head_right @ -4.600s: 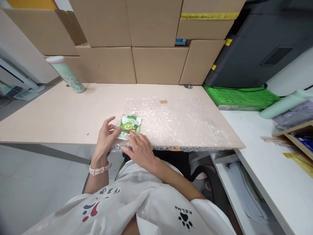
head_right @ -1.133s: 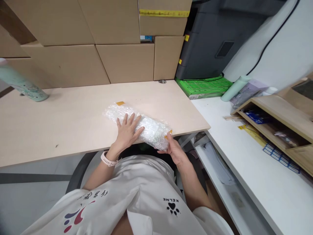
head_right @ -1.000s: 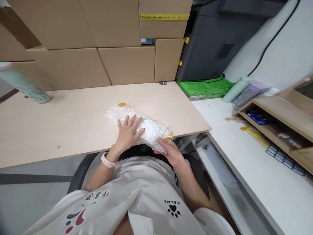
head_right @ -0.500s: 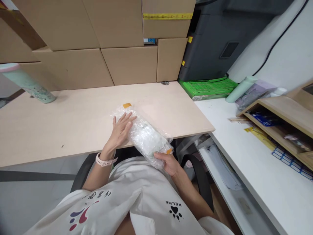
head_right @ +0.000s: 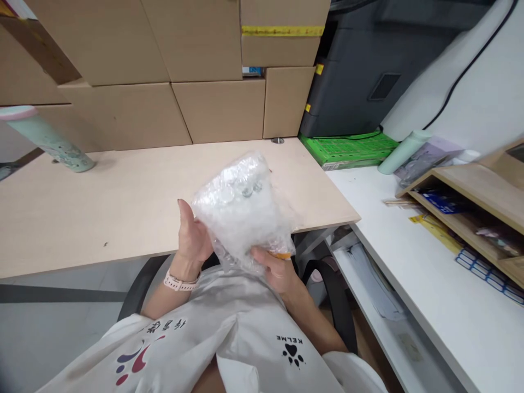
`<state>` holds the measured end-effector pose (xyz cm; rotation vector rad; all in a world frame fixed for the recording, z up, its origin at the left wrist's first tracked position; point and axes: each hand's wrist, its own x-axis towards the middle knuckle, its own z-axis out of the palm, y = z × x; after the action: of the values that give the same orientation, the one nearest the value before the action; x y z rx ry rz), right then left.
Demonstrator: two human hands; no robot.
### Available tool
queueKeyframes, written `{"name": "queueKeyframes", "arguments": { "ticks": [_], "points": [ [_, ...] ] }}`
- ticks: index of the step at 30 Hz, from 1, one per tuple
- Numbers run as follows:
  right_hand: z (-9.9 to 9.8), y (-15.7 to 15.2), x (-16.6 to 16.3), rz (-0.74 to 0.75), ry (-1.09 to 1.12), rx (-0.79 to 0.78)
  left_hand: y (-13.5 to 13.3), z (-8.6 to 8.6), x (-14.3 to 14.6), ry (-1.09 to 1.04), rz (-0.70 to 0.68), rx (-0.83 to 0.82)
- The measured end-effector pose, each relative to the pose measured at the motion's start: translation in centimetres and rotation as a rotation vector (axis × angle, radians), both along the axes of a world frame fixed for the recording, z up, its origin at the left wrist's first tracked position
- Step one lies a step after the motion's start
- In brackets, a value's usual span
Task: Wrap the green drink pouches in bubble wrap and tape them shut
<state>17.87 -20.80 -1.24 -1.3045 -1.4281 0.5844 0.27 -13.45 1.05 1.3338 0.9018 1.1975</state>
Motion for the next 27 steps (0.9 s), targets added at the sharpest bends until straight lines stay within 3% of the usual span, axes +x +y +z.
{"name": "queueKeyframes", "arguments": {
  "ticks": [5,10,13,18,23,27],
  "points": [
    [1.8,1.8,-1.5,-0.024,0.136,-0.059,0.6,-0.8,1.9,-0.068,-0.101,-0.012],
    [0.8,3.5,-1.4,-0.1,0.155,0.008,2.2,-0.5,2.3,-0.001,-0.107,0.031],
    [0.2,3.9,-0.5,-0.155,0.073,0.016,3.8,-0.1,1.7,0.099,-0.059,0.083],
    [0.8,5.1,0.4,-0.067,-0.013,0.045,5.9,0.4,1.1,0.223,0.075,0.137],
    [0.9,5.4,0.5,0.028,-0.177,0.175,4.2,0.1,0.5,0.336,0.081,0.232],
    [0.6,6.8,1.8,0.127,-0.332,0.148,2.5,-0.7,-0.2,0.482,0.097,0.297]
  ]
}}
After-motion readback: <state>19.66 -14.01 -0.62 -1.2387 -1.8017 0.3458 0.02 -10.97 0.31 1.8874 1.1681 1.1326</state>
